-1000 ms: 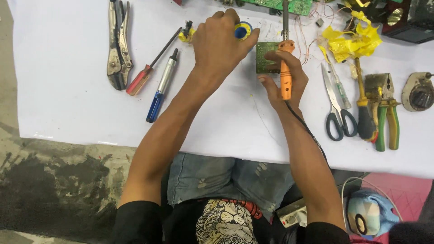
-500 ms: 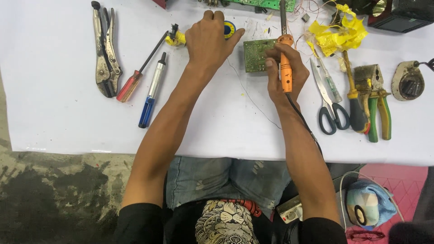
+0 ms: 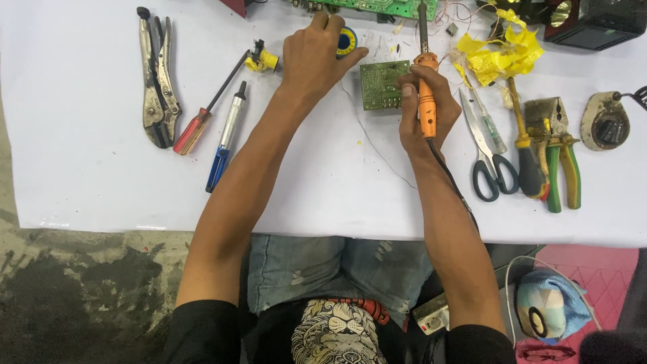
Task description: Soldering or desoldering components on a printed circuit board using a soldering iron at a repair bench.
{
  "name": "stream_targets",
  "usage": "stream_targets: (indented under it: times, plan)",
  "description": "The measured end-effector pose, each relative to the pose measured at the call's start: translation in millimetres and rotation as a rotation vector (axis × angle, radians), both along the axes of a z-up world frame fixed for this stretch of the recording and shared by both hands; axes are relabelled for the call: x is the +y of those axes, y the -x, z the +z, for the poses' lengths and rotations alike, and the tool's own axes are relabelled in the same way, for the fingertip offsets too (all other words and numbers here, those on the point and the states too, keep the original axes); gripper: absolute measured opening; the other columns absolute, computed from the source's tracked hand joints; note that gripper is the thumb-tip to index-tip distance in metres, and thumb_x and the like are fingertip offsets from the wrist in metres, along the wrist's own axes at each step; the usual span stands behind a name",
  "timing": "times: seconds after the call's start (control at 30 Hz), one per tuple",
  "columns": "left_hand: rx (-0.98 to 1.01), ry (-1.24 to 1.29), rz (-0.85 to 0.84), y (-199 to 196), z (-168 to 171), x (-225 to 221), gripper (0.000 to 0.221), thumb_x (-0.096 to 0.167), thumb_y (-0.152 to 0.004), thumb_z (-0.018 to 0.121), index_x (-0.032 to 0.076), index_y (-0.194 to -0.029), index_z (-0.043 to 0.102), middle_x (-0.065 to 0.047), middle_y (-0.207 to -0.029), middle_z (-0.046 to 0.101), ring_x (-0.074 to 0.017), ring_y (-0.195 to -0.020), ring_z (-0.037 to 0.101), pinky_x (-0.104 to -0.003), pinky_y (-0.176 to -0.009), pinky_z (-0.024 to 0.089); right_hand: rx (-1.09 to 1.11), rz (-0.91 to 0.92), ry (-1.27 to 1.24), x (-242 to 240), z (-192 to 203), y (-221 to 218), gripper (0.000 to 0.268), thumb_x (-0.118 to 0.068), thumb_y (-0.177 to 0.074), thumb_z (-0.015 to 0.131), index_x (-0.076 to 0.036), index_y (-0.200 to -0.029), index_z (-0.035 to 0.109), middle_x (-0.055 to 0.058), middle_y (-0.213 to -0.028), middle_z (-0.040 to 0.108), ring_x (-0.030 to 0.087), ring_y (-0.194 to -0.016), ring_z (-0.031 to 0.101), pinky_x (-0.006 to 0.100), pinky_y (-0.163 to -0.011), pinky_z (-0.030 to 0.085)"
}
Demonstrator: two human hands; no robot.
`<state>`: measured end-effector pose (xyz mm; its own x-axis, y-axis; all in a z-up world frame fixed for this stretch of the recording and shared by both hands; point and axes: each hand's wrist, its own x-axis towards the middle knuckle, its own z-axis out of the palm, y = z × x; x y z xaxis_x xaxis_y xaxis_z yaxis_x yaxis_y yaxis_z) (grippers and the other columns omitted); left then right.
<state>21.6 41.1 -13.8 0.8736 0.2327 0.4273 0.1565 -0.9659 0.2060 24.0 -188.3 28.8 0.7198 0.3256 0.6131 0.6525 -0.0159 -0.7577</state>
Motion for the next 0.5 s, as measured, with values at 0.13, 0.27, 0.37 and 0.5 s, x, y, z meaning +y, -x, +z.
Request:
stream_targets:
  times: [0.13, 0.27, 0.37, 0.5]
  plan:
    - [0.006, -0.031, 0.03, 6.9, 8.5, 3.2, 0.066, 0.076, -0.087, 0.081, 0.014, -0.105, 0.068, -0.006, -0.095, 0.066, -0.0319, -0.065, 0.068, -0.047, -0.047, 0.05, -0.04, -0.005, -0.001, -0.1, 1.2, -0.8, 0.02, -0.016, -0.113, 0.057, -0.004, -0.129, 0.06, 0.017, -0.099, 0.074, 0.028, -0.091, 0.076, 0.037, -0.083, 0.062]
    - [-0.142, -0.1, 0.026, 27.3, 30.9, -8.4, 0.068, 0.072, -0.096, 0.077, 0.011, -0.122, 0.061, -0.007, -0.11, 0.064, -0.0266, -0.084, 0.069, -0.039, -0.061, 0.052, -0.04, -0.034, -0.012, -4.1, 5.1, -3.3, 0.021, -0.019, -0.113, 0.055, -0.004, -0.128, 0.06, 0.016, -0.098, 0.074, 0.026, -0.089, 0.076, 0.036, -0.077, 0.061]
    - [-0.293, -0.092, -0.187, 58.4, 52.6, -34.4, 0.056, 0.051, -0.103, 0.078, 0.008, -0.131, 0.057, -0.011, -0.111, 0.063, -0.0265, -0.085, 0.066, -0.038, -0.067, 0.051, -0.076, -0.084, -0.057, -6.9, 5.8, -11.5, 0.022, -0.022, -0.113, 0.054, -0.005, -0.126, 0.06, 0.015, -0.096, 0.075, 0.026, -0.086, 0.076, 0.041, -0.087, 0.063]
    - [-0.14, -0.007, -0.738, 104.5, 37.9, -87.3, 0.043, 0.042, -0.1, 0.076, 0.006, -0.119, 0.064, -0.014, -0.107, 0.068, -0.0269, -0.094, 0.068, -0.043, -0.079, 0.052, -0.061, -0.087, -0.177, -14.4, -2.2, -21.8, 0.021, -0.021, -0.115, 0.051, -0.009, -0.131, 0.058, 0.018, -0.095, 0.072, 0.029, -0.085, 0.074, 0.039, -0.077, 0.062]
